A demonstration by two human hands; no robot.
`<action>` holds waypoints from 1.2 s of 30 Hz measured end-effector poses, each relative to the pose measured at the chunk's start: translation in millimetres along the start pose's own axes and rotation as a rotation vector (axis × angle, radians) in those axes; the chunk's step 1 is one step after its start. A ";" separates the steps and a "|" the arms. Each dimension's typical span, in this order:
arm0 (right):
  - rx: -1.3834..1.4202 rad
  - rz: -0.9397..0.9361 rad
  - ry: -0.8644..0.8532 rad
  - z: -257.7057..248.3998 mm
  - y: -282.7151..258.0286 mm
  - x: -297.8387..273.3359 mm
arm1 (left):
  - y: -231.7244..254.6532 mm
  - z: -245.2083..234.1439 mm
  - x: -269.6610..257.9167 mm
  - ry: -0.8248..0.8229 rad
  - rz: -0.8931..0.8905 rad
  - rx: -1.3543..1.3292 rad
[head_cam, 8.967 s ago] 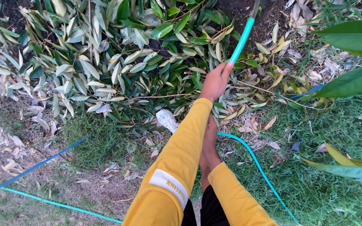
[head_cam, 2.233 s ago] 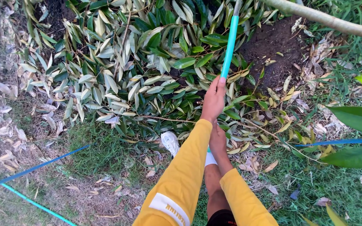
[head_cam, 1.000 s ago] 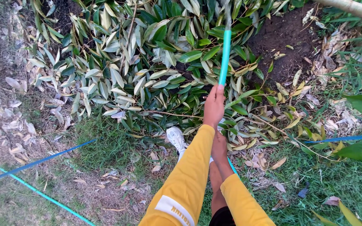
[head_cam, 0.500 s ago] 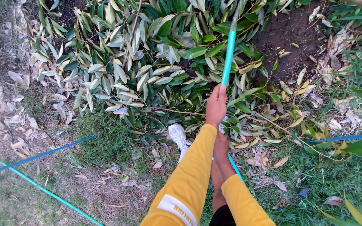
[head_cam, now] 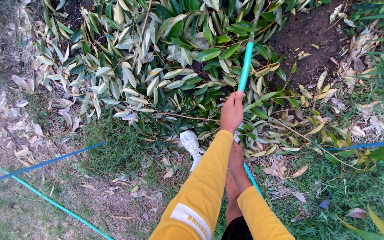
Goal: Watering a small tree in a grassy area using a garden hose.
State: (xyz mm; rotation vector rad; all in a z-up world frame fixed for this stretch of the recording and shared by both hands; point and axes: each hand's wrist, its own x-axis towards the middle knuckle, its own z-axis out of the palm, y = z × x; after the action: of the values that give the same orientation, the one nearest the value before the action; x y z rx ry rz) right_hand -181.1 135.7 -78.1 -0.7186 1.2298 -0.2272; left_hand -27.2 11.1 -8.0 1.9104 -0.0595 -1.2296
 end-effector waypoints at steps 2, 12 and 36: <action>0.016 0.005 -0.001 0.6 -2.4 0.5 | -6.4 1.5 5.4 0.018 0.015 0.013; -0.193 -0.027 0.006 12.2 -23.2 -10.1 | -8.8 0.4 11.6 0.026 0.034 0.118; -0.183 0.029 0.011 29.7 -42.0 -18.1 | -17.2 -16.4 15.0 -0.003 -0.015 -0.047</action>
State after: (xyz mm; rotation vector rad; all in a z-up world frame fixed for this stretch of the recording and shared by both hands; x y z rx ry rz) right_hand -151.2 124.4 -33.9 -0.8574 1.2813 -0.0949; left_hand -13.3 25.5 -27.7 1.8713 -0.0177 -1.2329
